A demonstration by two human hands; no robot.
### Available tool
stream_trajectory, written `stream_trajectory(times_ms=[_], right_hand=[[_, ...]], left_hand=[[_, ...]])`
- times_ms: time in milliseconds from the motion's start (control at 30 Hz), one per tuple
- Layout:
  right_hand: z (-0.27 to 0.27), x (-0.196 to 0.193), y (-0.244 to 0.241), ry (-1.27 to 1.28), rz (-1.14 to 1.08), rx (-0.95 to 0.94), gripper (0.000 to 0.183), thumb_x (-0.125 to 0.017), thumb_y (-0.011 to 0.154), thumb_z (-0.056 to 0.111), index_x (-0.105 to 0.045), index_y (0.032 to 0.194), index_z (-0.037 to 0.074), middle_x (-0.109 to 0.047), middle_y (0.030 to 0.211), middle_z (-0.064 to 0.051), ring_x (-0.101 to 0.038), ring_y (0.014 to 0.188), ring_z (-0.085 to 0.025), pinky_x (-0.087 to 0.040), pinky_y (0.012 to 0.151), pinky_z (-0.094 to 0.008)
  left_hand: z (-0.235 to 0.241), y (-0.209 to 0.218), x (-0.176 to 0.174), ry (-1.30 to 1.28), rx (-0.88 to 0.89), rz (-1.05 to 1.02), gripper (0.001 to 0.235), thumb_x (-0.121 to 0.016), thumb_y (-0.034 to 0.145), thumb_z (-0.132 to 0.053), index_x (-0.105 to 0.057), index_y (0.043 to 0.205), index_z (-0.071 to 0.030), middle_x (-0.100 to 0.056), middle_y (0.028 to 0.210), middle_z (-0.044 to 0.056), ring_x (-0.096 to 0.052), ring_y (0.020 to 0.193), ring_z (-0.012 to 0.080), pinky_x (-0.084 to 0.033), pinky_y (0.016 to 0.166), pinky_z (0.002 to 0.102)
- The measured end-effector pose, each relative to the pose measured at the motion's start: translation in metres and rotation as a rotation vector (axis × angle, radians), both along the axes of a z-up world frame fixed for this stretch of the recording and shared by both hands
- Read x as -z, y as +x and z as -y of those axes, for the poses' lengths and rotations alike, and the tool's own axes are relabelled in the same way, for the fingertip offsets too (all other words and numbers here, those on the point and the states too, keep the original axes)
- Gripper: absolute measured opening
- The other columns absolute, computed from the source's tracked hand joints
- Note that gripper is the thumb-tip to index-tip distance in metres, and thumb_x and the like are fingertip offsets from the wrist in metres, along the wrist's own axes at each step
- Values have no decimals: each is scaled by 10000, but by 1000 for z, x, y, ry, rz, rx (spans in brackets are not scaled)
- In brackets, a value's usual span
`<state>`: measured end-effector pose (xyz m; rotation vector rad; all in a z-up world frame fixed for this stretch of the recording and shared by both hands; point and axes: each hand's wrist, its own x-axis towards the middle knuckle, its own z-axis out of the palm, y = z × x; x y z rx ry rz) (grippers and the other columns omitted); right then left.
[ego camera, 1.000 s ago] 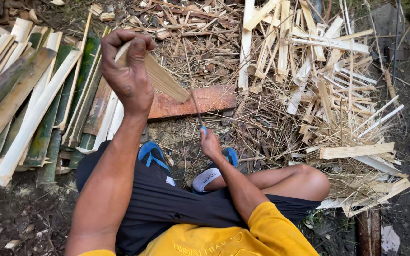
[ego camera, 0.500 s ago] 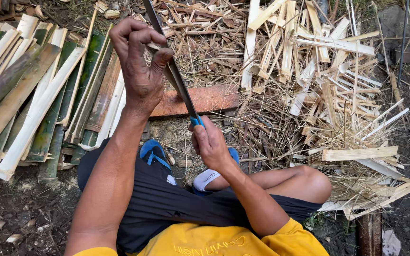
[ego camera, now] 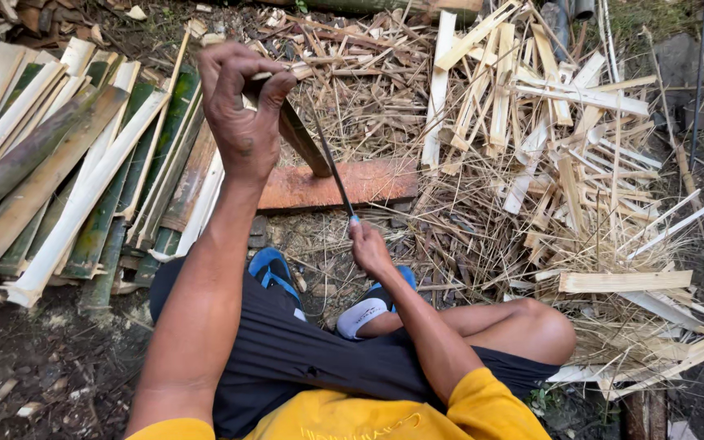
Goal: The person sits on the ground and uses a knife to split bamboo strips into thinner slivers. They hold a bamboo piece against a brick and repeatedly strike it with the knife to separate the material, then place the finished slivers into a pile.
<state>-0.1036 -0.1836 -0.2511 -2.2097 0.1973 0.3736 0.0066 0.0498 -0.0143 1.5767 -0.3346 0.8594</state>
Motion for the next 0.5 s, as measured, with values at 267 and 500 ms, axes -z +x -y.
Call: stream_trajectory(times_ms=[267,500], right_hand=[[-52,-162,-10,326,342,-92,370,-413,1095,391,-540,991,60,-512,614,-51,-515,529,-156,-428,517,-357],[-51,-135,-5,250,323,-123,362,-441,1082,390,-534,1029,44,-566,641,-94,-606,582,-241,-460,562,-409]], left_hand=[[25,-3,-1,-15,-125,5,271,-785,1001,-335,-654,1060,-106,-535,1039,-13,-560,894,103,-526,699,236],[7,-6,6,49,-196,-13,278,-786,1058,-340,-638,1090,-107,-561,1067,-15,-604,894,95,-546,766,254]])
